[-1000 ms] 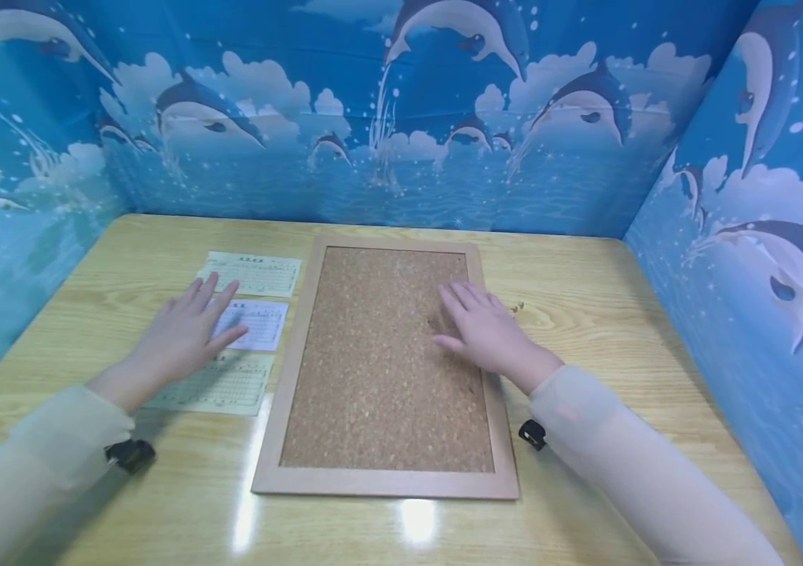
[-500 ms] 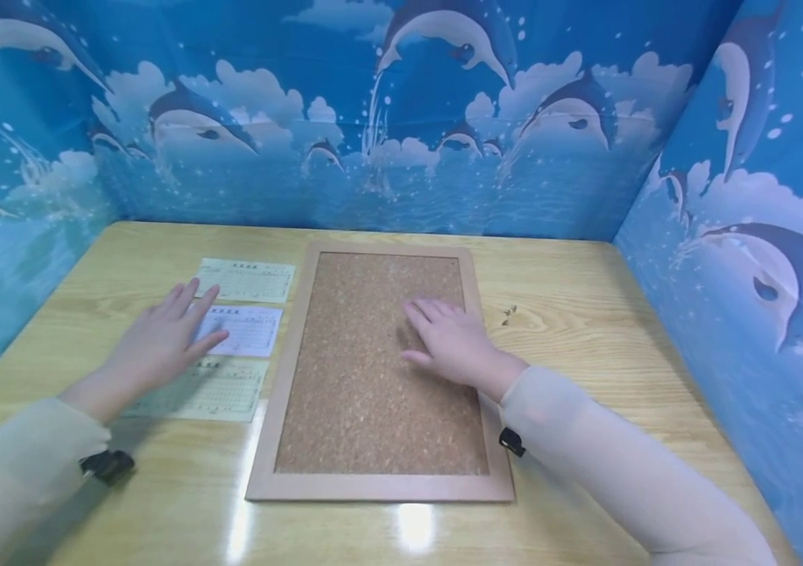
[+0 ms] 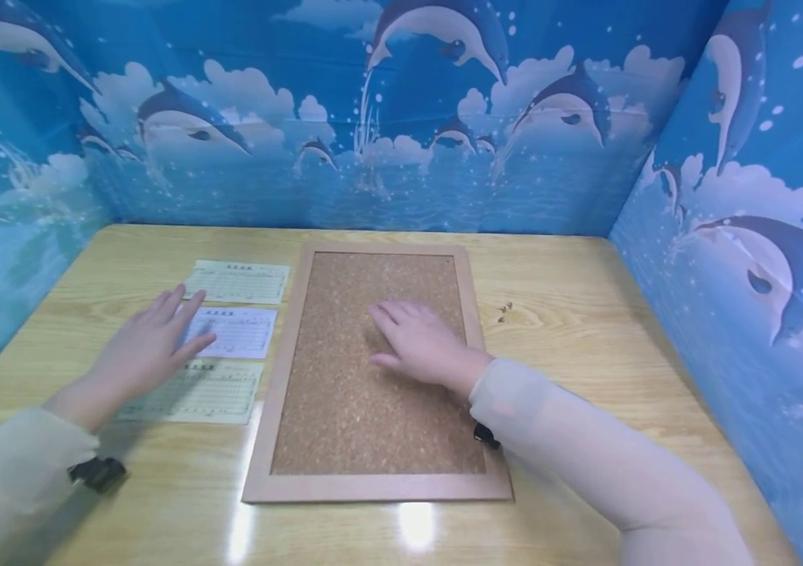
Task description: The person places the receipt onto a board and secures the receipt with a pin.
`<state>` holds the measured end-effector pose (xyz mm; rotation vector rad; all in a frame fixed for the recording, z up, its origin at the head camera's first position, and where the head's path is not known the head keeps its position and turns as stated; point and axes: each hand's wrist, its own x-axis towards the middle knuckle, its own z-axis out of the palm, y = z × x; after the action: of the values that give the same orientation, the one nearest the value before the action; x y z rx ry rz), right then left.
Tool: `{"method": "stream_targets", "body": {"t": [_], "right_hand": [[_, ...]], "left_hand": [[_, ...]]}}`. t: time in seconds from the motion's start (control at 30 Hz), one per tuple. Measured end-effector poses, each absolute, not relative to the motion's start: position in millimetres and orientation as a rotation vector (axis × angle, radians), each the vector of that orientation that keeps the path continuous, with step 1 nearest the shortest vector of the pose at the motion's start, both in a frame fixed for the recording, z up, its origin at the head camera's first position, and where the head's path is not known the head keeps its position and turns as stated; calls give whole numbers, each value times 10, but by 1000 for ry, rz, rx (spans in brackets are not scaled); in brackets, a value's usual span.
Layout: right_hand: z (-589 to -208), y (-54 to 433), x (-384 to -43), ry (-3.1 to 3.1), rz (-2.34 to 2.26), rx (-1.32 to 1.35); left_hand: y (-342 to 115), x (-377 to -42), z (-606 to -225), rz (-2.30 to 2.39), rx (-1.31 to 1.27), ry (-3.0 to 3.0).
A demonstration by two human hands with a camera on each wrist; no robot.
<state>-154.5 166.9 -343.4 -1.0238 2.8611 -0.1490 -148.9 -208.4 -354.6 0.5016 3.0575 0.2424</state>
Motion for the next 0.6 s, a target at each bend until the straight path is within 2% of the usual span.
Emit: {"method": "stream_targets", "body": {"t": [0.6], "right_hand": [[-3459, 1471, -1549, 2836, -137, -1113]], "left_hand": [[-2209, -1447, -3592, 219, 497, 3057]]}}
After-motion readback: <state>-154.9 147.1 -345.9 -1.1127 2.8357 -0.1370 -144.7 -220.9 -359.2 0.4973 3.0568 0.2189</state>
